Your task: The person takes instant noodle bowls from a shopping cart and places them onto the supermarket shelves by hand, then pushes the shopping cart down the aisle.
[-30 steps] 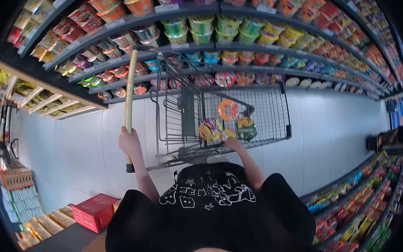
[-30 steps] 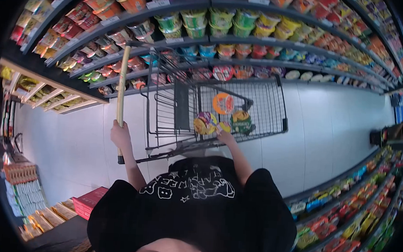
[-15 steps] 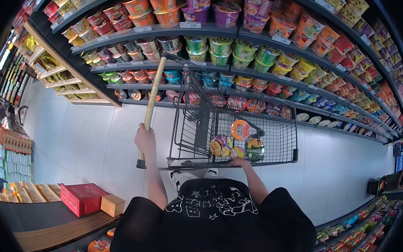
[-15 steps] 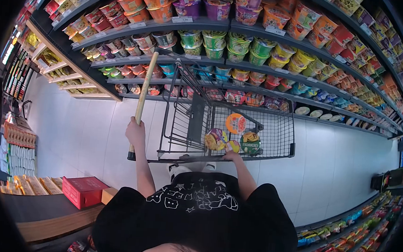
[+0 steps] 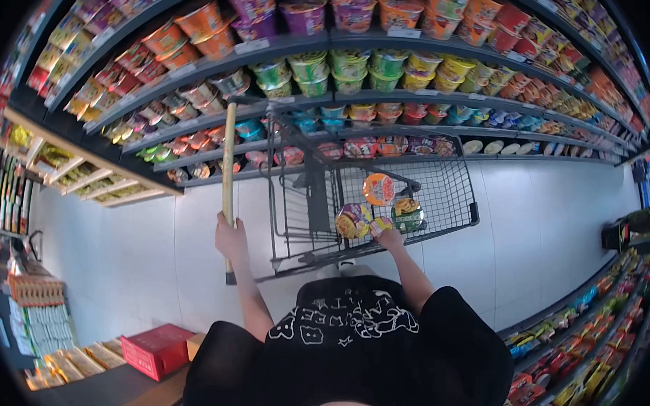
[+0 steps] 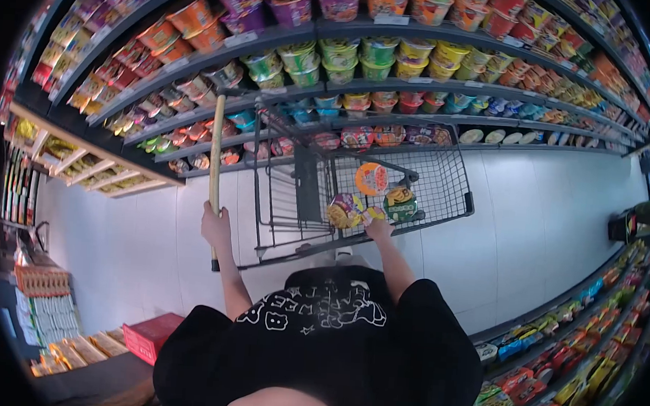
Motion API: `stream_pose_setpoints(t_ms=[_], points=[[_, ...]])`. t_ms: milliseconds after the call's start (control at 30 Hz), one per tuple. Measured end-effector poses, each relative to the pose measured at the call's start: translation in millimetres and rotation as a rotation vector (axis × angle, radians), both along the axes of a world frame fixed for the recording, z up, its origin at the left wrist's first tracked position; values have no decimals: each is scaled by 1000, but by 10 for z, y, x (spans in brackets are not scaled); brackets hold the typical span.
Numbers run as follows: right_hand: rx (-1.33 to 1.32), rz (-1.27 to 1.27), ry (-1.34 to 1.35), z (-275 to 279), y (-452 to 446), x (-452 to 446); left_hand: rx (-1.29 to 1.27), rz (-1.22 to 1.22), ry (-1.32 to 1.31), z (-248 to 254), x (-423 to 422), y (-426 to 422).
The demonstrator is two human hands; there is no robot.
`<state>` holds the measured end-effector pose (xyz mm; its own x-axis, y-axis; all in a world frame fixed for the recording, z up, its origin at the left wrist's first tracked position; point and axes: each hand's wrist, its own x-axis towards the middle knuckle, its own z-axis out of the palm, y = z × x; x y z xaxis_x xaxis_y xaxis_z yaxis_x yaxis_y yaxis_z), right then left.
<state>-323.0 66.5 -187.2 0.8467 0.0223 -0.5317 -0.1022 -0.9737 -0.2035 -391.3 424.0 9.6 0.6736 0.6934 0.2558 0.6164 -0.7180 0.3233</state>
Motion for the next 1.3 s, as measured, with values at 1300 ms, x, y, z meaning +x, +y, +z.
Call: stream_pose_setpoints(t_ms=[1300], points=[[520,-121,131,-1590,-809,2123,-754,-624,515,-2749,511,-3274]])
